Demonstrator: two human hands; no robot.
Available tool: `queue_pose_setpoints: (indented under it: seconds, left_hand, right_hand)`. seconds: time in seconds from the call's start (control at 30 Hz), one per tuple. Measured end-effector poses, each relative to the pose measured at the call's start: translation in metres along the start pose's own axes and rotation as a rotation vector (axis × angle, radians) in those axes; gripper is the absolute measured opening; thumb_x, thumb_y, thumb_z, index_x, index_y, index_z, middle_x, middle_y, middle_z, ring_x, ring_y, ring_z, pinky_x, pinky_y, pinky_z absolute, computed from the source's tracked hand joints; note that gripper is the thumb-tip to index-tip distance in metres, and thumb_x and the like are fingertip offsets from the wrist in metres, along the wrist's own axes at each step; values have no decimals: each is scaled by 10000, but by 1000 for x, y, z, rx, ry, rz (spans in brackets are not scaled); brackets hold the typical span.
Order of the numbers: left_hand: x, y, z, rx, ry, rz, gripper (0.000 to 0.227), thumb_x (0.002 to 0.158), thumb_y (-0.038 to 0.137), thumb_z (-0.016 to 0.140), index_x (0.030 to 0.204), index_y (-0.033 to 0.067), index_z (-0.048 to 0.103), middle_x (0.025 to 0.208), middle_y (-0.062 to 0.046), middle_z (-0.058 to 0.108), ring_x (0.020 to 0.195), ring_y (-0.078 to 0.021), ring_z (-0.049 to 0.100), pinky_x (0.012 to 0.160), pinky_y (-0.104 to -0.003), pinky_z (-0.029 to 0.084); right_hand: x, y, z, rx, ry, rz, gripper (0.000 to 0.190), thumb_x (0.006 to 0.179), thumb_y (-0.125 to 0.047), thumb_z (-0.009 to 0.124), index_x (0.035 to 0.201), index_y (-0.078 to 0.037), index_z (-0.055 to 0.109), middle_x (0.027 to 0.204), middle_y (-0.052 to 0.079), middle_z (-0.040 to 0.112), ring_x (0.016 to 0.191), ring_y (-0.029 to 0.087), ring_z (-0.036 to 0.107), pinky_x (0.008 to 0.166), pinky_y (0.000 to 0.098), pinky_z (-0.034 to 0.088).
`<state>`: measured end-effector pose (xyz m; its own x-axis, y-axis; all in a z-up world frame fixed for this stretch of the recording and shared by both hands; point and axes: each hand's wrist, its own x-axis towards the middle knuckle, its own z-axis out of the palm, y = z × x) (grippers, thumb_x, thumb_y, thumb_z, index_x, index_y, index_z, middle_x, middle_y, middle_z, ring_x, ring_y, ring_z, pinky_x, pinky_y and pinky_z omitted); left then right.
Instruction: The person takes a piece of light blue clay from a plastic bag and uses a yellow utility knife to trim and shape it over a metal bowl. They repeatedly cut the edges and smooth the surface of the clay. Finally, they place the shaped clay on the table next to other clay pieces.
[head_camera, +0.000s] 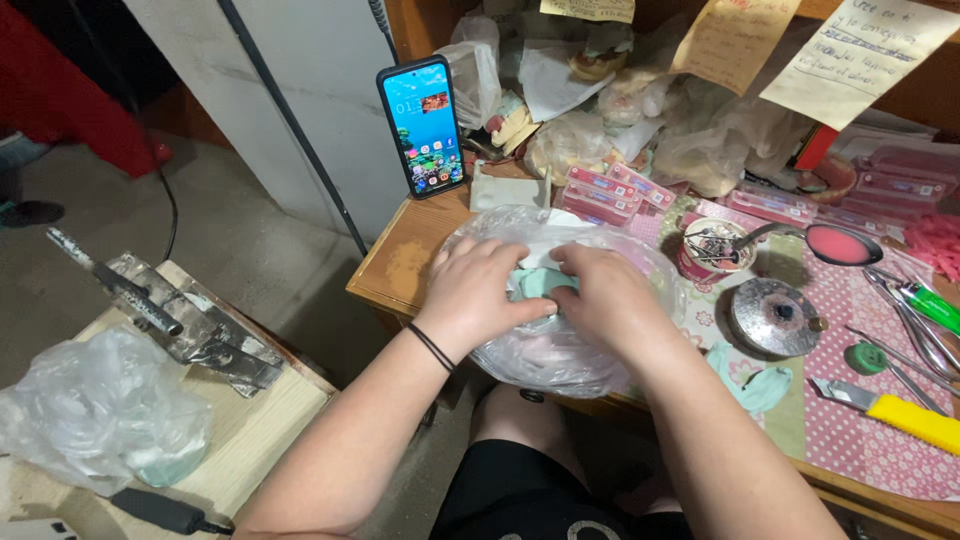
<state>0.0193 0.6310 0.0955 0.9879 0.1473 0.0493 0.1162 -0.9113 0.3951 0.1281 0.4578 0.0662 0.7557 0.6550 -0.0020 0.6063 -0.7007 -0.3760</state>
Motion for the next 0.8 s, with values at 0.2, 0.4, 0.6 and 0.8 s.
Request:
queue_pose_setpoints:
  seconds: [0.2,0.4,0.6,0.8]
  left_hand:
    - [-15,-2,-7,-18,-59,15,959,706,817,684,1448,222,563,1371,-35,619,1294,-274,495,1085,-503,337]
    - [-27,-14,3,53,-21,42,1043,636,886,703,1420,206,592,1423,-80,589,1300,-270,467,1059,-478,308]
    - [-34,-19,17,65,244,103,776,743,835,690,1222,227,747,1320,-99,660,1231,-268,528,1005,-458,320]
    - [-31,1,7,-137,531,199,591,801,697,771,1133,208,792,1064,-8,734,1049,-225,625,991,-421,405]
  right_hand:
    - [2,14,4,241,39,-144,502,795,-114,733,1296,-121,705,1088,215,703,1131,467,656,987,558,524]
    - [-10,24,-21,386,132,-7,413,831,-104,673,1231,-192,727,1111,150,718,1177,412,649,994,517,494]
    - [-22,21,-19,935,203,13,350,879,3,677,1210,-66,585,900,46,638,852,172,613,725,307,505]
    - [-35,3,-26,1305,218,-28,423,892,38,685,1301,35,578,953,97,716,822,160,718,682,283,642]
